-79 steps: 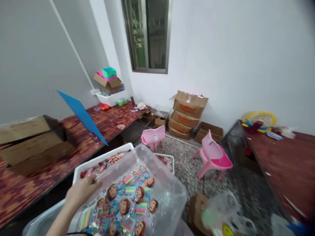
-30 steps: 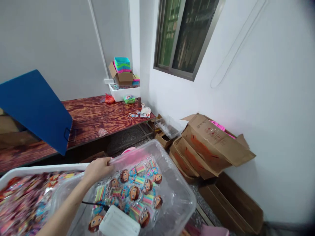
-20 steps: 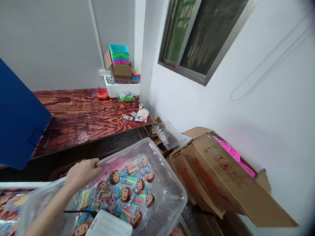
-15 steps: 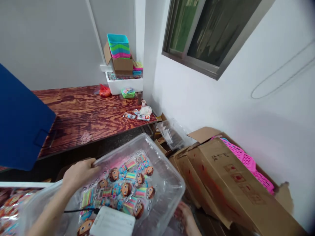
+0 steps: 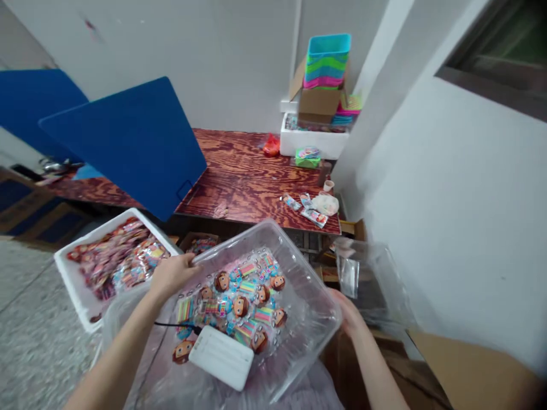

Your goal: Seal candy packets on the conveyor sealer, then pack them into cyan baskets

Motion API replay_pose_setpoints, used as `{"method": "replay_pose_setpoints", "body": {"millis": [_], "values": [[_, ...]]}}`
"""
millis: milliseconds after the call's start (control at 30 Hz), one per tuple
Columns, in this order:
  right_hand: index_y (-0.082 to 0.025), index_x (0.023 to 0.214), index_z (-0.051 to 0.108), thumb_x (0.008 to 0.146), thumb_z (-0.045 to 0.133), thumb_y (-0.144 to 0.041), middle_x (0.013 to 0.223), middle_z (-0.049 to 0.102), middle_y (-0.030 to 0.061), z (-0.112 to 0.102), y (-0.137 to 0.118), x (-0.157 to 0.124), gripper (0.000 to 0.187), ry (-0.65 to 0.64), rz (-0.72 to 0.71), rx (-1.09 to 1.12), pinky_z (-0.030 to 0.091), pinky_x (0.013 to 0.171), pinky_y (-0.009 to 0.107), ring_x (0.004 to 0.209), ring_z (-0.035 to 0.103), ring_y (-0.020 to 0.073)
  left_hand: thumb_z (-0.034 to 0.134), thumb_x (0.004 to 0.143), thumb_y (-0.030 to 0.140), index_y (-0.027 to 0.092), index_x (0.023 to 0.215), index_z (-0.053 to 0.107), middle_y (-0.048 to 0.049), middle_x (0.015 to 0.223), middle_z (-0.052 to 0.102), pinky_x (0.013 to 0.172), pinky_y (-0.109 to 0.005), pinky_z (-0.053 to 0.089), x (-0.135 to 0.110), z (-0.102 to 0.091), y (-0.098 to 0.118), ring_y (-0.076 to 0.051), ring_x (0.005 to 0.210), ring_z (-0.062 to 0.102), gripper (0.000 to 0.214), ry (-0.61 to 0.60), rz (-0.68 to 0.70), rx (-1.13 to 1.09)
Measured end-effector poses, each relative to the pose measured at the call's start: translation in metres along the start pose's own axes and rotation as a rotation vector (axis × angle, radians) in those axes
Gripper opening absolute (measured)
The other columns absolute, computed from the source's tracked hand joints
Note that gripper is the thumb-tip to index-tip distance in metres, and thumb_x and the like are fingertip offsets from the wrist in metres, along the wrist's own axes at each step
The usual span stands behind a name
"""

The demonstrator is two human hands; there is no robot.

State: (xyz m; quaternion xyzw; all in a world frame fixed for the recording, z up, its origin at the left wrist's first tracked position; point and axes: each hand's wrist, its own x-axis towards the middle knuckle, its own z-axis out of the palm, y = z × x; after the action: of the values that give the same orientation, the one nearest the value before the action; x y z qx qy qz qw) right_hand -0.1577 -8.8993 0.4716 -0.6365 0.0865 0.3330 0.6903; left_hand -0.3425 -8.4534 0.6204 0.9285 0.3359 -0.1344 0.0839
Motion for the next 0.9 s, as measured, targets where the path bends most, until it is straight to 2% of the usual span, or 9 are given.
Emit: {"method": "replay_pose_setpoints", "body": {"millis": [133, 233, 300, 400, 567, 667, 767, 833, 900], "values": [[-0.02, 0.103, 0.072, 0.072, 0.077, -0.05, 0.102, 0.074, 0.0082, 0.044, -0.078, 0.029, 0.044, -0.318, 0.084, -0.133, 0.052, 0.071, 0.03, 0.081, 0.068, 0.0192, 0.043, 0.084, 0.046, 0.022, 0.08, 0.057, -0.0068, 0.08, 0.07, 0.058, -0.029, 0.031, 0.003, 0.012, -0.01, -0.026, 0.08, 0.066, 0.027, -0.034, -0.058, -0.02], [-0.02, 0.103, 0.072, 0.076, 0.074, -0.051, 0.106, 0.073, 0.0093, 0.081, -0.107, 0.049, 0.042, -0.423, 0.114, -0.276, 0.049, 0.062, 0.026, 0.078, 0.066, 0.0177, 0.043, 0.086, 0.044, 0.022, 0.082, 0.057, -0.008, 0.083, 0.07, 0.059, -0.03, 0.031, 0.014, 0.016, -0.021, -0.027, 0.084, 0.066, 0.027, -0.03, -0.093, -0.021], [-0.02, 0.104, 0.072, 0.077, 0.072, -0.052, 0.104, 0.073, 0.0093, 0.097, -0.119, 0.064, 0.042, -0.463, 0.094, -0.347, 0.047, 0.058, 0.024, 0.077, 0.066, 0.0174, 0.044, 0.086, 0.044, 0.022, 0.085, 0.058, -0.0087, 0.089, 0.071, 0.061, -0.03, 0.033, 0.027, 0.019, -0.028, -0.028, 0.088, 0.067, 0.027, -0.033, -0.108, -0.042], [-0.022, 0.107, 0.071, 0.078, 0.073, -0.05, 0.103, 0.073, 0.0075, 0.108, -0.139, 0.085, 0.04, -0.561, 0.102, -0.37, 0.048, 0.061, 0.024, 0.075, 0.066, 0.0161, 0.044, 0.088, 0.045, 0.022, 0.089, 0.058, -0.0086, 0.092, 0.072, 0.063, -0.03, 0.035, 0.05, 0.021, -0.036, -0.028, 0.09, 0.067, 0.027, -0.031, -0.092, -0.075], [-0.024, 0.114, 0.068, 0.075, 0.077, -0.041, 0.111, 0.07, 0.0069, 0.115, -0.179, 0.106, 0.044, -0.721, 0.185, -0.379, 0.051, 0.081, 0.029, 0.089, 0.068, 0.0183, 0.043, 0.09, 0.042, 0.021, 0.093, 0.057, -0.0117, 0.097, 0.072, 0.068, -0.032, 0.039, 0.085, 0.01, -0.033, -0.029, 0.093, 0.067, 0.026, -0.004, -0.022, -0.109], [-0.025, 0.121, 0.065, 0.073, 0.078, -0.039, 0.117, 0.068, 0.0085, 0.121, -0.193, 0.118, 0.051, -0.775, 0.255, -0.408, 0.053, 0.08, 0.032, 0.098, 0.067, 0.0228, 0.043, 0.089, 0.042, 0.021, 0.091, 0.057, -0.0118, 0.095, 0.072, 0.069, -0.033, 0.04, 0.102, 0.005, -0.029, -0.03, 0.092, 0.067, 0.026, -0.02, -0.015, -0.111], [-0.023, 0.119, 0.066, 0.075, 0.076, -0.042, 0.12, 0.067, 0.0102, 0.129, -0.192, 0.14, 0.05, -0.807, 0.255, -0.389, 0.052, 0.081, 0.033, 0.104, 0.065, 0.024, 0.042, 0.088, 0.048, 0.022, 0.088, 0.057, -0.0107, 0.092, 0.072, 0.068, -0.033, 0.04, 0.112, 0.01, -0.034, -0.03, 0.09, 0.068, 0.029, -0.021, -0.058, -0.135], [-0.02, 0.113, 0.068, 0.075, 0.074, -0.049, 0.113, 0.069, 0.011, 0.138, -0.185, 0.164, 0.048, -0.783, 0.244, -0.379, 0.051, 0.083, 0.033, 0.101, 0.065, 0.0228, 0.04, 0.088, 0.051, 0.022, 0.085, 0.057, -0.0109, 0.09, 0.072, 0.068, -0.034, 0.041, 0.112, 0.019, -0.046, -0.03, 0.088, 0.068, 0.033, -0.008, -0.118, -0.165], [-0.019, 0.107, 0.068, 0.074, 0.07, -0.057, 0.101, 0.071, 0.0096, 0.147, -0.173, 0.196, 0.05, -0.688, 0.195, -0.493, 0.05, 0.08, 0.032, 0.091, 0.066, 0.0208, 0.039, 0.089, 0.051, 0.022, 0.084, 0.058, -0.011, 0.088, 0.072, 0.068, -0.036, 0.042, 0.106, 0.029, -0.06, -0.031, 0.085, 0.068, 0.035, 0.004, -0.182, -0.206]]}}
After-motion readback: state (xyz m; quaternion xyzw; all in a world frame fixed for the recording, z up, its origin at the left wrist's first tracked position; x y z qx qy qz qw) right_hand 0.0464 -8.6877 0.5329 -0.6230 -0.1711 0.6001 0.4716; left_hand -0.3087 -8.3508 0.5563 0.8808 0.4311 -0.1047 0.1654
